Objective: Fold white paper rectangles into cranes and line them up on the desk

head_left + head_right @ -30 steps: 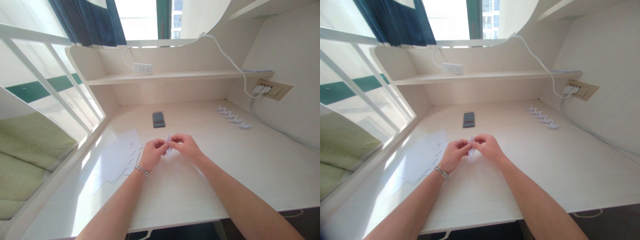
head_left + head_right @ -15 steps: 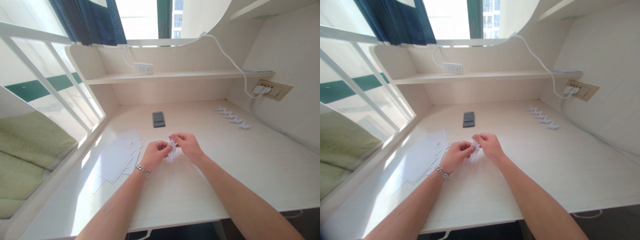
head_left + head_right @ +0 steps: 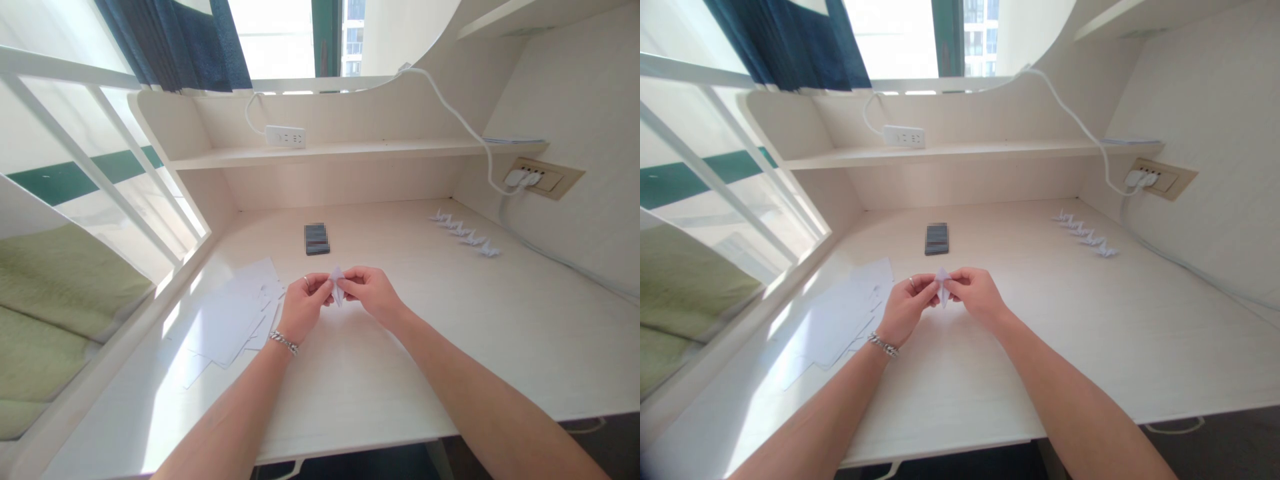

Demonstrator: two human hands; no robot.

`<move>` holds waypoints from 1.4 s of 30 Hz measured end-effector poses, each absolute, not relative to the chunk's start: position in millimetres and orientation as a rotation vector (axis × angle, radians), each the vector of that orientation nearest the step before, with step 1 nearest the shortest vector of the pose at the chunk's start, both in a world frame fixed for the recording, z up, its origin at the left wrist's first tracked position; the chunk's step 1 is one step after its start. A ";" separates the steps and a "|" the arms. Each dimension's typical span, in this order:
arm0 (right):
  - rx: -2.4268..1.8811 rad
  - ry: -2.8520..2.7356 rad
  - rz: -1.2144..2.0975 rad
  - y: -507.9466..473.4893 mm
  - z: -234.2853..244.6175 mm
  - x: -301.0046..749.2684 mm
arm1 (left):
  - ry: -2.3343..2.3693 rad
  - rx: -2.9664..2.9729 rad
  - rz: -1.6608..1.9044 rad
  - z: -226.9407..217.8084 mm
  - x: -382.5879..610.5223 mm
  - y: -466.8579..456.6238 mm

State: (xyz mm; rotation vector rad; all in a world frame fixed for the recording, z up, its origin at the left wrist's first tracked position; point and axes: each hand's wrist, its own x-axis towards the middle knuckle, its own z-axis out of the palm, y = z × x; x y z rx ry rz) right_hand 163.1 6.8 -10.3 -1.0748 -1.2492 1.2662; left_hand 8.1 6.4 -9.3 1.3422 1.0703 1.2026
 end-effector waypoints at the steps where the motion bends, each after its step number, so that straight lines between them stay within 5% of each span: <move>1: -1.073 -1.245 1.274 6.7 -9.9 163.4 | 1.068 1.340 1.206 -9.7 7.8 6.7; 42: -1.107 -1.083 1.062 8.7 -9.9 161.3 | 0.896 1.130 1.005 -10.5 9.5 4.2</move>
